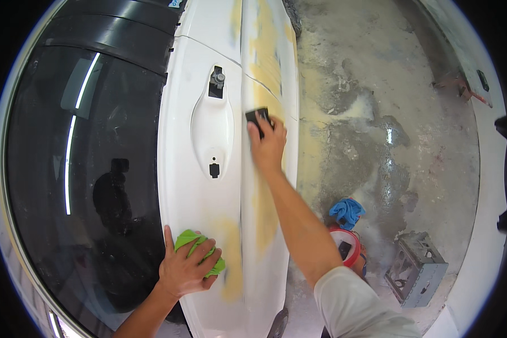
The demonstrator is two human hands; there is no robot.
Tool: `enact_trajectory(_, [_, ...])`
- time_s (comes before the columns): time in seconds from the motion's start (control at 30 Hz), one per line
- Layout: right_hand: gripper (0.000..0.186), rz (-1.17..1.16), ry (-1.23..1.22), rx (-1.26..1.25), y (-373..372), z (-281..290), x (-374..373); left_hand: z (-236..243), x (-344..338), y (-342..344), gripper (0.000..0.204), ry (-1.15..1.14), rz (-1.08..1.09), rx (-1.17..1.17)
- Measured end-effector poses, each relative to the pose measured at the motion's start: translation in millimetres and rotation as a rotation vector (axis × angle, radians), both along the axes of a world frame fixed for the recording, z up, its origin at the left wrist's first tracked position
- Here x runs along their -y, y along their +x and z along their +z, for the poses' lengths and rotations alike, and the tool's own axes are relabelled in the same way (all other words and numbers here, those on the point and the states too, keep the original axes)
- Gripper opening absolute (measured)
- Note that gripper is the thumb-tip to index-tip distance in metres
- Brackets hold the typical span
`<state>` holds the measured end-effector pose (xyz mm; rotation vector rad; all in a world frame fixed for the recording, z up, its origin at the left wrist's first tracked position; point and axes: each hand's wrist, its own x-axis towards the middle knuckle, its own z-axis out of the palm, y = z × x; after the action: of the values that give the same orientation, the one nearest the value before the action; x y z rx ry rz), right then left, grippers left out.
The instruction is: The person kneels beside a white car and uses a sanding block to sand the side panel. They repeatedly dip the sanding block into a red bucket of soapy water and wipe the panel with a green cloth while sanding.
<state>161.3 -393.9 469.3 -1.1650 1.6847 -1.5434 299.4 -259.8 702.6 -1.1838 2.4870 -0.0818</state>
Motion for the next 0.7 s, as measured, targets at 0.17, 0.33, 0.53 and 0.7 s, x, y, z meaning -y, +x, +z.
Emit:
enact_trajectory(0.17, [0.031,0.046,0.024,0.17,18.1,-12.3,-42.2,-5.9,1.1,2.6,0.055,-0.006,0.021,0.038])
enact_trajectory(0.33, [0.036,0.181,0.169,0.361,63.0,-31.3,-258.4,-4.1,3.6,2.7,0.054,0.015,0.002,0.041])
enact_trajectory(0.53, [0.036,0.006,0.019,0.112,8.4,-19.2,36.9,-9.0,-0.5,8.5,0.052,-0.011,0.003,0.013])
enact_trajectory(0.7, [0.036,0.054,0.069,0.132,5.3,-17.1,28.0,-7.3,-0.9,5.5,0.05,-0.006,0.02,0.01])
